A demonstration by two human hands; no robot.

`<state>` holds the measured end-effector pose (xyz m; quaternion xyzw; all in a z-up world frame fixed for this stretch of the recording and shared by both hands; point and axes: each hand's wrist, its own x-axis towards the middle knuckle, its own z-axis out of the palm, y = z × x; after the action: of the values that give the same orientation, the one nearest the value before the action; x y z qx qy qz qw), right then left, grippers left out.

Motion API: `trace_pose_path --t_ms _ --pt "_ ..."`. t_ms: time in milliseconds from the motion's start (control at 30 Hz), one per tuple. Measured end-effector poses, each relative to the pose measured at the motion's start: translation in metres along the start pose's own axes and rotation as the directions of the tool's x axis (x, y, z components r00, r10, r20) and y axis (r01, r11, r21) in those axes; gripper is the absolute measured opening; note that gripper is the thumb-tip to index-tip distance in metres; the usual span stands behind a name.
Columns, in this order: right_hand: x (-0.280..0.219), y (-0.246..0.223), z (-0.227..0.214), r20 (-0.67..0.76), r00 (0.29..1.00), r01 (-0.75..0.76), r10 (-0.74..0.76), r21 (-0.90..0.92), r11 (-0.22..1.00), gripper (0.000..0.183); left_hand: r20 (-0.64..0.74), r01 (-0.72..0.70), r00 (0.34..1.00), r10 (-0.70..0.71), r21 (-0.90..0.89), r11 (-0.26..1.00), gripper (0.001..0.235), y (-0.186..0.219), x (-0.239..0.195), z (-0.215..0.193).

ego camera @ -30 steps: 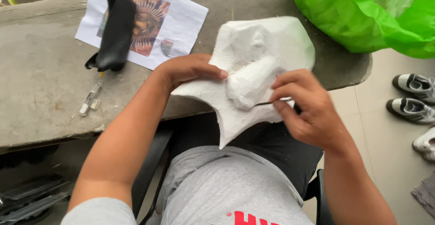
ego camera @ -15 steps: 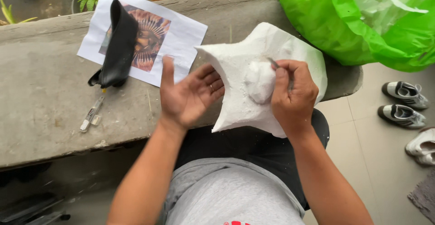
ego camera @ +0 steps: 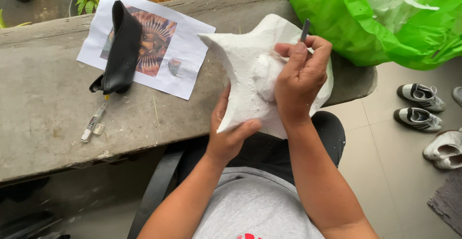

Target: The person carves a white foam mask with a small metal tool, shaping the nose, mouth, and cheek areas. They repeatedly rotate the mask and discard foam shavings into a nearby green bag while referencing a printed image on the table.

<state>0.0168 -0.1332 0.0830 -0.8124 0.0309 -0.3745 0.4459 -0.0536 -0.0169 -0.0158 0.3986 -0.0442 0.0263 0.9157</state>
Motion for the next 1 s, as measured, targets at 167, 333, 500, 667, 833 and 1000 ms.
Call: trace_pose_path --t_ms 167,333,500,667,833,1000 --pt "-0.002 -0.005 0.002 0.094 0.996 -0.004 -0.006 0.105 0.994 0.008 -0.240 0.055 0.967 -0.084 -0.127 0.990 0.067 -0.032 0.022 -0.009" --pt "0.012 0.005 -0.042 0.196 0.915 0.338 -0.353 0.107 0.935 0.005 -0.409 0.107 0.892 -0.190 -0.217 0.970 0.039 0.024 0.066 -0.006" --pt "0.018 0.026 -0.086 0.412 0.762 0.531 -0.499 0.043 0.847 0.005 -0.223 0.496 0.857 -0.464 0.112 0.861 0.030 0.056 0.081 0.006" --pt "0.014 0.032 -0.097 0.536 0.625 0.687 -0.567 -0.033 0.726 0.007 -0.088 0.576 0.813 -0.576 0.265 0.773 0.032 0.045 0.080 -0.010" --pt "0.009 0.026 -0.090 0.516 0.459 0.841 -0.723 0.009 0.541 0.011 -0.043 0.539 0.829 -0.558 0.328 0.775 0.033 0.039 0.087 -0.011" --pt "0.010 0.027 -0.084 0.495 0.402 0.891 -0.770 -0.016 0.454 0.010 -0.001 0.513 0.832 -0.555 0.383 0.768 0.030 0.048 0.090 0.000"
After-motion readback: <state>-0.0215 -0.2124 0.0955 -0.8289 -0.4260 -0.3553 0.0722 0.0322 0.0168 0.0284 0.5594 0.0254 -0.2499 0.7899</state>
